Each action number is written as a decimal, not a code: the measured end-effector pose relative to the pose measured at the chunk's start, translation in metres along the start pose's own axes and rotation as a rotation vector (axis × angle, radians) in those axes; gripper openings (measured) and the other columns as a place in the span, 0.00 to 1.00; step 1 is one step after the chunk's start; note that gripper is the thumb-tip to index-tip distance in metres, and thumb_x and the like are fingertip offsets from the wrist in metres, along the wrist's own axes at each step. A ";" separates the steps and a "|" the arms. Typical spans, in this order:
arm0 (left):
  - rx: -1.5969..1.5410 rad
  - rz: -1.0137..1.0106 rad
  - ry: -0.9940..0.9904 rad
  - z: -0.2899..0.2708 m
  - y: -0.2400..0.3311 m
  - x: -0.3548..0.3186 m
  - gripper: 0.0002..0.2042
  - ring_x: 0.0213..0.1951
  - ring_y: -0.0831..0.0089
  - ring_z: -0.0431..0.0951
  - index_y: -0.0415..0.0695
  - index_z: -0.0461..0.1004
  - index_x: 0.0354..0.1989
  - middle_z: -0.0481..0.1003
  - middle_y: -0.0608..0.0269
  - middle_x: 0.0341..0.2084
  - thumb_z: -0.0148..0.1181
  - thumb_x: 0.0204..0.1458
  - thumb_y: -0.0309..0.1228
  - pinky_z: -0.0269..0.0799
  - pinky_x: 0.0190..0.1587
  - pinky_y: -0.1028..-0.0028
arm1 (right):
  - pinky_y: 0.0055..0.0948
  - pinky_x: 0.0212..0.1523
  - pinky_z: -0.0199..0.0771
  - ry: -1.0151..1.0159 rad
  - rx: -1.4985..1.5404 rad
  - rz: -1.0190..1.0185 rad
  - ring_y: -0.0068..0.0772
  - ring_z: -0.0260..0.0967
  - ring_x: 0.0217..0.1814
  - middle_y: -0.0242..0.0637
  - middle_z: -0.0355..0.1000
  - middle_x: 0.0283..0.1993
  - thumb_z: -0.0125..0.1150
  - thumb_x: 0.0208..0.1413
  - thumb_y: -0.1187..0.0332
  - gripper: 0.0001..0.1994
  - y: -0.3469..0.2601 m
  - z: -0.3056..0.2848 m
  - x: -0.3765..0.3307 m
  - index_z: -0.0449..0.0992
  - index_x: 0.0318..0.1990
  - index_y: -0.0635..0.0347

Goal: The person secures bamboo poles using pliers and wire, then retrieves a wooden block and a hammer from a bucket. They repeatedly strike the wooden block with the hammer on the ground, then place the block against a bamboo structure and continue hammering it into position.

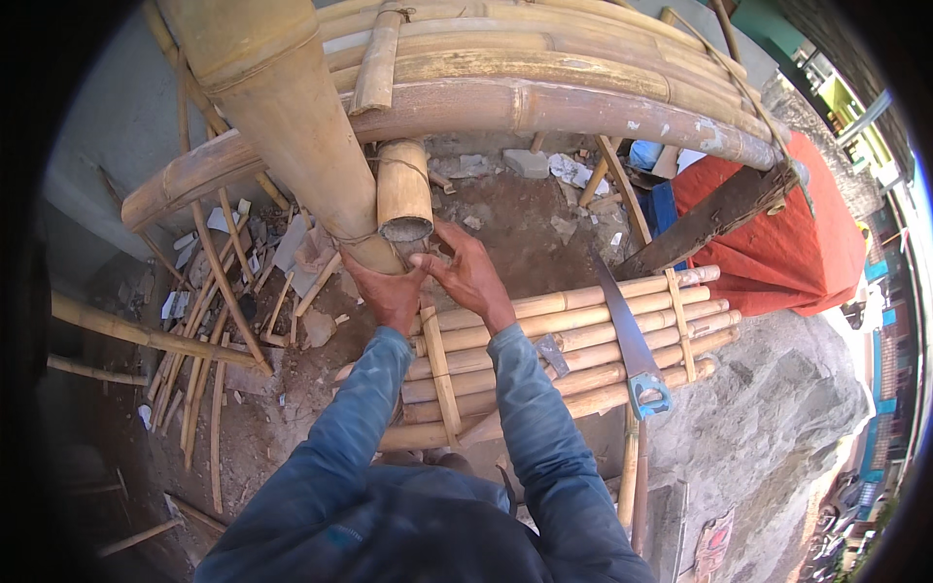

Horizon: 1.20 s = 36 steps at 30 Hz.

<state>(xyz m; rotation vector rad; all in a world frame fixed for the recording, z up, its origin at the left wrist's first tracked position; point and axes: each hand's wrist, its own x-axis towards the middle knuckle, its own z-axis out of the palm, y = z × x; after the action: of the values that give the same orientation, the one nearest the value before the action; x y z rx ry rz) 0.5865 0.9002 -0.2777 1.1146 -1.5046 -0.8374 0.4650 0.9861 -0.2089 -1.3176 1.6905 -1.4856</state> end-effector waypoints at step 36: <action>0.214 0.374 0.022 0.005 -0.014 -0.003 0.57 0.70 0.51 0.65 0.36 0.38 0.79 0.57 0.40 0.70 0.82 0.51 0.30 0.64 0.77 0.54 | 0.51 0.83 0.52 0.925 1.786 0.038 0.51 0.60 0.80 0.55 0.63 0.77 0.42 0.72 0.27 0.47 0.192 0.088 0.001 0.55 0.81 0.59</action>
<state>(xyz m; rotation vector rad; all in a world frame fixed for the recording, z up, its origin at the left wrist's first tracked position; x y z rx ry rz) 0.5850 0.8978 -0.2928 0.9466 -1.7439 -0.4139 0.4796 0.9320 -0.4123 0.4307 0.0884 -2.5518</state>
